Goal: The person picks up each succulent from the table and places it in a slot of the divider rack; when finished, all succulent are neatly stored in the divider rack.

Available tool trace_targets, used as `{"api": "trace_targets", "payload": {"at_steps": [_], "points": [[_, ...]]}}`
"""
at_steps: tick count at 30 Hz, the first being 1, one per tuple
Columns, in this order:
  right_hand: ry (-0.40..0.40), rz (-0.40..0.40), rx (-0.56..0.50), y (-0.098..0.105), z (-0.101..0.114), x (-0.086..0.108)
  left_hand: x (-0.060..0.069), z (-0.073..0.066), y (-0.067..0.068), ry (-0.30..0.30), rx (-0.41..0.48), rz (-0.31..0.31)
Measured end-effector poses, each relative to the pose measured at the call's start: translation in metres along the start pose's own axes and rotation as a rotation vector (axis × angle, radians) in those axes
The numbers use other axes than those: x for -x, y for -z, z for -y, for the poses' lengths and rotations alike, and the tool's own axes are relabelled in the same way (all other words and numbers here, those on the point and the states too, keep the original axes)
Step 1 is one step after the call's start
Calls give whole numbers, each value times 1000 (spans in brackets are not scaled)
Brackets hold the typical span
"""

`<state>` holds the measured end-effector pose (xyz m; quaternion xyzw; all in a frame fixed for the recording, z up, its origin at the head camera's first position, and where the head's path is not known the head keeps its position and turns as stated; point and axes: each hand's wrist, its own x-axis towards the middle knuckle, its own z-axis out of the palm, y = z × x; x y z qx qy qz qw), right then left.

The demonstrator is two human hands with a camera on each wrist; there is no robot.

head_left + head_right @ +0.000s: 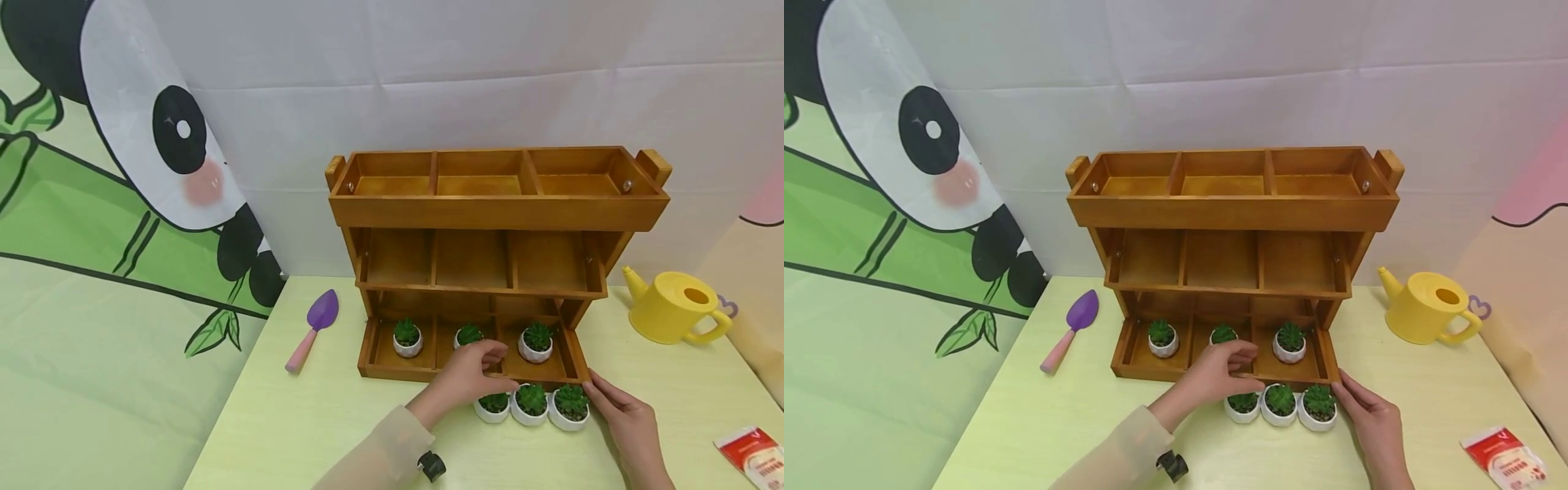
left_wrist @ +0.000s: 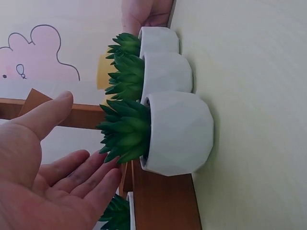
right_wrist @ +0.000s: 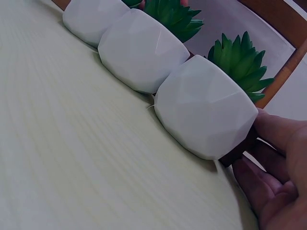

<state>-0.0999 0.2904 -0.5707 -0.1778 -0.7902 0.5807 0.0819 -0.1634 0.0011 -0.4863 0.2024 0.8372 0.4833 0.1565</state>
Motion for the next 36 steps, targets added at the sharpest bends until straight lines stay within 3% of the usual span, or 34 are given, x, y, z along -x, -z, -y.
{"api": "trace_targets", "payload": {"at_steps": [6,14,20,24,28,36], "points": [[-1,0,9,0,-1,0,17,10,2,-46,66,-39],[-18,-3,21,1,-1,-1,39,24,-3,-72,186,-139],[-9,-11,14,2,0,-1,47,33,-12,-97,194,-216],[1,-11,8,1,1,-1,51,38,-19,-113,139,-281],[3,-12,23,1,2,0,53,41,-27,-120,28,-338],[2,-20,24,0,-1,1,54,43,-38,-52,-197,-373]]}}
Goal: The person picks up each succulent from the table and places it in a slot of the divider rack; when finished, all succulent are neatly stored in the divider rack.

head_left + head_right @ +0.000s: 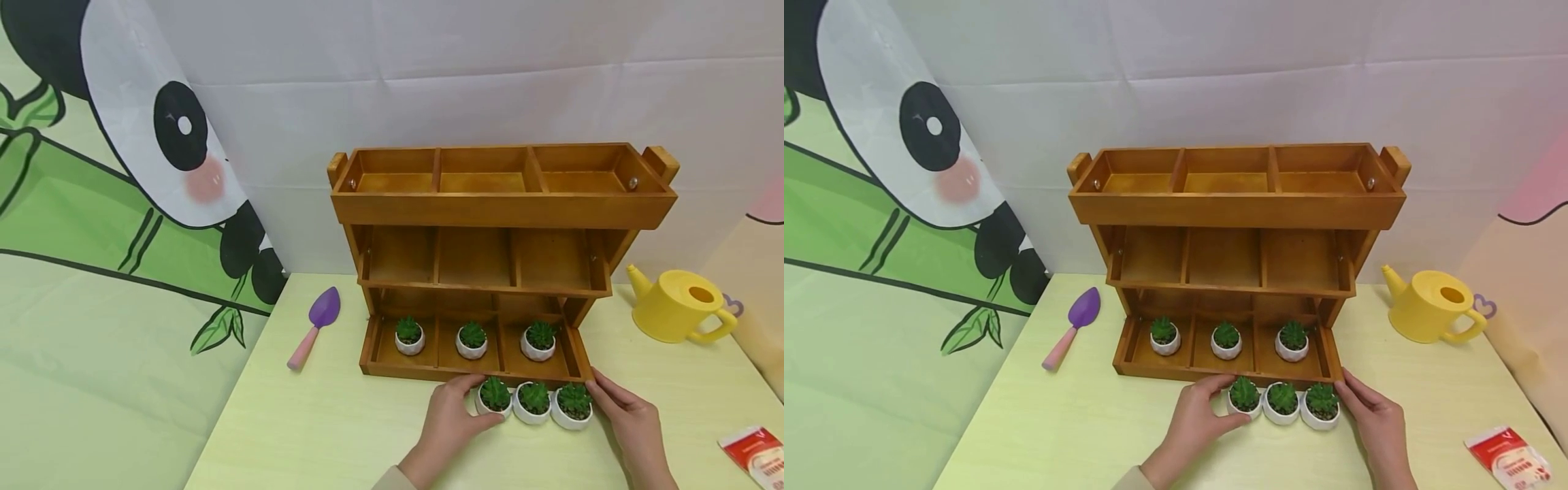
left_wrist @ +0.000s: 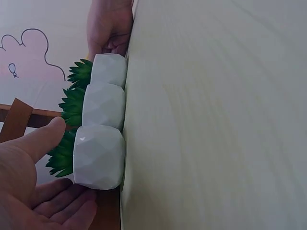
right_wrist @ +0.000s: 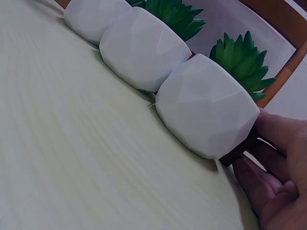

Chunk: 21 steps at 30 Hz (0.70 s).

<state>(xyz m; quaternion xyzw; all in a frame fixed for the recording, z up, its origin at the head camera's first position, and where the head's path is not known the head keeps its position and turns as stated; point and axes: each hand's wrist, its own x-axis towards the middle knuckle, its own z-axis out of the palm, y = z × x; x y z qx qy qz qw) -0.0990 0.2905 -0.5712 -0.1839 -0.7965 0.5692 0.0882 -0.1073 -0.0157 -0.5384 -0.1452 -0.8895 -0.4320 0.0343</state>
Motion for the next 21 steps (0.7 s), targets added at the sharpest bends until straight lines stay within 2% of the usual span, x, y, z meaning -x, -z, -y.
{"api": "trace_targets", "payload": {"at_steps": [11,21], "points": [[1,2,-15,0,-2,0,-4,-3,-7,4,-136,10],[-10,10,-23,-1,0,0,-5,-5,-12,8,-185,-19]]}}
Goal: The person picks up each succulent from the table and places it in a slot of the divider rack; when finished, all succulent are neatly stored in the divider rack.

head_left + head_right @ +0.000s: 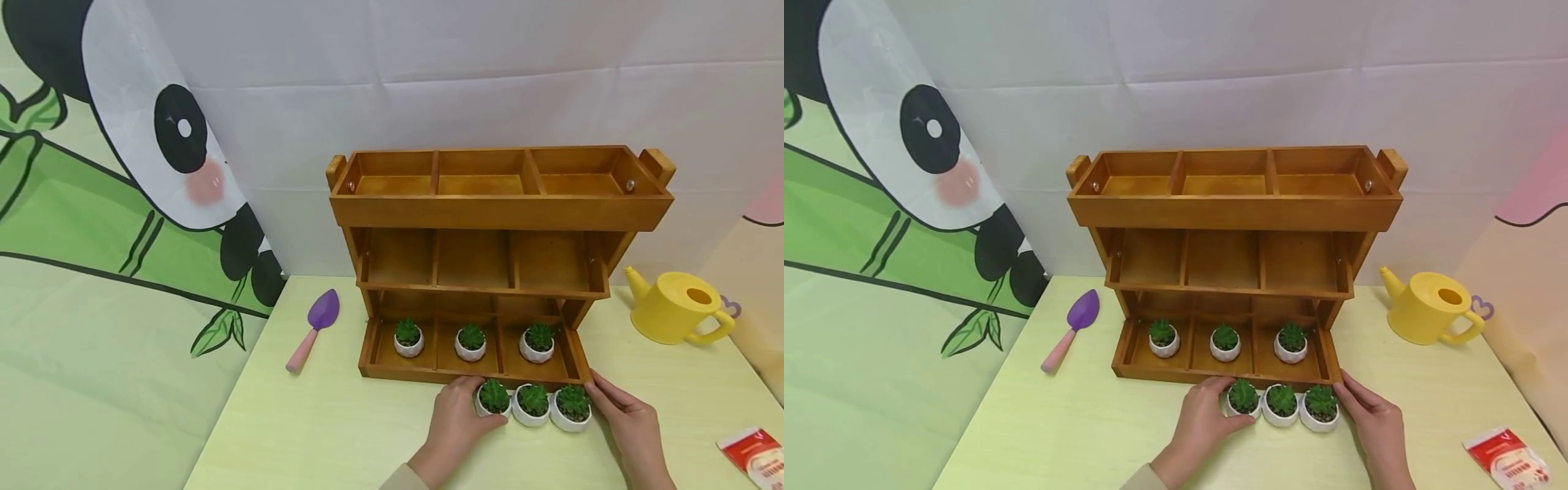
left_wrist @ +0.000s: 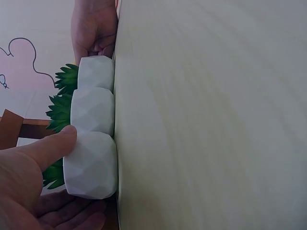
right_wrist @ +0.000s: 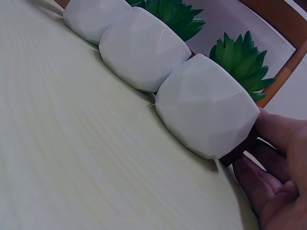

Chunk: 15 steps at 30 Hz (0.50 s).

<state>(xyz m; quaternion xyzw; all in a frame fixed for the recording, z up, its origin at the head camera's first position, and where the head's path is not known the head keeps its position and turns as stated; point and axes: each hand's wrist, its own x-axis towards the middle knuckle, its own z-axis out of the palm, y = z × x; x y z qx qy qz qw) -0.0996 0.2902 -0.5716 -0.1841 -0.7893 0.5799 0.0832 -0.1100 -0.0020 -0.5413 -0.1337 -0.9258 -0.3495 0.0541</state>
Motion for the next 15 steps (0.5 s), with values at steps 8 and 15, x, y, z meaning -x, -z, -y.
{"api": "trace_targets", "payload": {"at_steps": [8,15], "points": [[-1,-1,16,1,0,1,0,0,-2,-5,7,-13],[4,-5,8,0,0,1,1,0,-2,13,13,-12]]}}
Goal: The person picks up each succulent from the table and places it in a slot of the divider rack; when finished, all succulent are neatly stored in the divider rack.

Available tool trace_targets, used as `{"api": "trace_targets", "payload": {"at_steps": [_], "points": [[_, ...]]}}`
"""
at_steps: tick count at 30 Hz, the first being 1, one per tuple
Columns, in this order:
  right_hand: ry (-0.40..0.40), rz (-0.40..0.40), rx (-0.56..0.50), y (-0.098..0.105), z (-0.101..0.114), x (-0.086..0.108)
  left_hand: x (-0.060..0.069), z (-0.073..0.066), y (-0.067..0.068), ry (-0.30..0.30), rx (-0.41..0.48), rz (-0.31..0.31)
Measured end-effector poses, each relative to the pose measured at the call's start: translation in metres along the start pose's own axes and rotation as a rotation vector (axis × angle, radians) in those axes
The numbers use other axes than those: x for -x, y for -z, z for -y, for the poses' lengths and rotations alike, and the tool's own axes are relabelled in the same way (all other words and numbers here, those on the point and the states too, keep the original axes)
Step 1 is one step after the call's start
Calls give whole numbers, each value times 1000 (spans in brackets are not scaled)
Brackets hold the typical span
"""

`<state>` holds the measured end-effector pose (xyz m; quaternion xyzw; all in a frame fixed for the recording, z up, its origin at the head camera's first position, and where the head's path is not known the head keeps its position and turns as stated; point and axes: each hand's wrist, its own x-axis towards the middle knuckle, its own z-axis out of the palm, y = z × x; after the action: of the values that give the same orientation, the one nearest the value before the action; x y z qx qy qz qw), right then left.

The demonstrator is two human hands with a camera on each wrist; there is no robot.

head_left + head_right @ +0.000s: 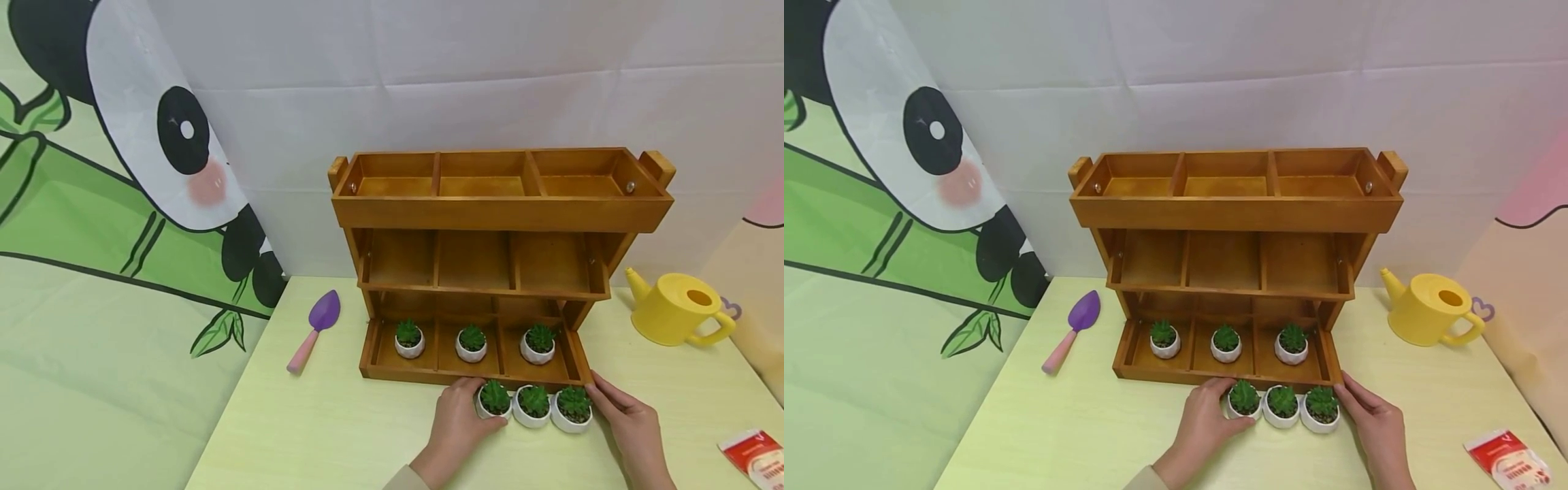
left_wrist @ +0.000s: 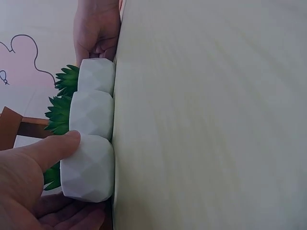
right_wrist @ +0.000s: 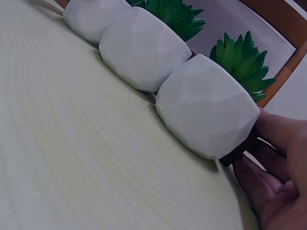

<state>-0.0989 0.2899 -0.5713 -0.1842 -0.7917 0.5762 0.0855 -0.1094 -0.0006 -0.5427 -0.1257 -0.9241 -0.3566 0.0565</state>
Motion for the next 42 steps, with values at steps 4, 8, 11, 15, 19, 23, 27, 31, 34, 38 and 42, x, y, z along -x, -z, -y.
{"api": "trace_targets", "payload": {"at_steps": [4,8,11,15,19,23,27,31,34,38,42], "points": [[-8,-3,-1,0,0,0,1,-1,0,1,0,-4],[-7,-5,-17,-1,0,0,2,-1,0,-12,4,-17],[-6,-1,-28,-1,0,-1,2,0,0,-25,15,-27],[-8,6,-26,-2,1,-1,2,2,0,-44,37,-29],[-5,12,-23,-2,1,-1,2,5,-1,-48,55,-15],[1,19,-28,-2,0,-2,3,7,-1,-52,70,-1],[-5,22,-30,-1,0,-2,3,6,2,-61,96,20],[-23,19,-27,0,0,-1,2,4,8,-87,116,52],[-31,17,-27,0,0,-1,0,2,14,-113,111,73],[-36,17,-33,0,0,-1,-2,-2,25,-130,109,99],[-36,16,-33,0,0,-1,-5,-7,36,-167,118,114]]}}
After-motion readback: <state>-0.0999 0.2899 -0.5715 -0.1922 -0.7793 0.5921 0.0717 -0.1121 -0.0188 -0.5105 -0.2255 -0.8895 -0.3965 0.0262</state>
